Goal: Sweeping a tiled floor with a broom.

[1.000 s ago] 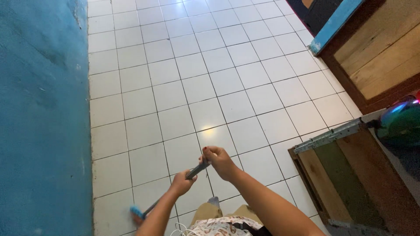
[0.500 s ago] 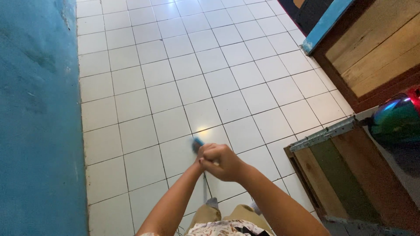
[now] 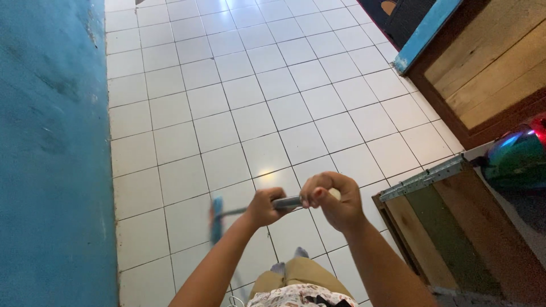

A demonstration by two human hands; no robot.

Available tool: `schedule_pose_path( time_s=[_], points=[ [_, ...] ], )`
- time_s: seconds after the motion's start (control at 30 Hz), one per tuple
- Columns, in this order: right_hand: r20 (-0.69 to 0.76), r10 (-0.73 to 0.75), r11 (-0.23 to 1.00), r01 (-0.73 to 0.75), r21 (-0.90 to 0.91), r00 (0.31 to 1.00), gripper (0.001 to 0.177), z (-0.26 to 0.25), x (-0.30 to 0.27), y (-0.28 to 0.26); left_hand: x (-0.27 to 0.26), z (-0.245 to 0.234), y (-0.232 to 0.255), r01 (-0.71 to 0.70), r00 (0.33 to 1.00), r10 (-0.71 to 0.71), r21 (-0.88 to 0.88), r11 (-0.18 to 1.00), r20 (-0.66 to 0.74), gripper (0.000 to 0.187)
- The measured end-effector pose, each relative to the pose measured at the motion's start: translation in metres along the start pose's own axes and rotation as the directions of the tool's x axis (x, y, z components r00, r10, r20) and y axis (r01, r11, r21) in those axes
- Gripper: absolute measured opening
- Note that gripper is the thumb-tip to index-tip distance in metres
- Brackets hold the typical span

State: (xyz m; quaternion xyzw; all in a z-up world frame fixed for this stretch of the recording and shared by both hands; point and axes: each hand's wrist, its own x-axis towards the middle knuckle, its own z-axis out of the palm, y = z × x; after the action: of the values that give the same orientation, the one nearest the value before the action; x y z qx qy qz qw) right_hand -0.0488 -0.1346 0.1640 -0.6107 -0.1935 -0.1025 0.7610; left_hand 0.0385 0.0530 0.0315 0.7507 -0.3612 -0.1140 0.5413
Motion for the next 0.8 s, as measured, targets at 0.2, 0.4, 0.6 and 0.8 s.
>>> schedule_pose_path(
  time_s=[0.2, 0.4, 0.6, 0.8],
  points=[
    [-0.179, 0.409, 0.913, -0.397, 0.099, 0.895, 0.024, 0.008, -0.011, 0.096, -0.066, 0.005, -0.116, 0.393, 0.902, -0.425, 0.263, 0.881, 0.075, 0.027],
    [0.021, 0.559, 0.829, -0.558, -0.040, 0.829, 0.029, 0.015, -0.030, 0.155, -0.103, 0.034, -0.156, 0.646, 0.718, -0.690, 0.278, 0.711, 0.097, 0.021],
    [0.091, 0.427, 0.880, -0.391, -0.269, 0.899, 0.028, -0.014, 0.023, 0.100, -0.033, 0.049, -0.115, 0.398, 0.916, -0.396, -0.028, 0.917, 0.057, 0.032],
    [0.290, 0.292, 0.894, -0.153, -0.421, 0.912, 0.030, -0.016, 0.065, 0.056, 0.039, 0.045, -0.088, 0.465, 0.882, -0.460, -0.027, 0.885, 0.100, 0.032]
  ],
)
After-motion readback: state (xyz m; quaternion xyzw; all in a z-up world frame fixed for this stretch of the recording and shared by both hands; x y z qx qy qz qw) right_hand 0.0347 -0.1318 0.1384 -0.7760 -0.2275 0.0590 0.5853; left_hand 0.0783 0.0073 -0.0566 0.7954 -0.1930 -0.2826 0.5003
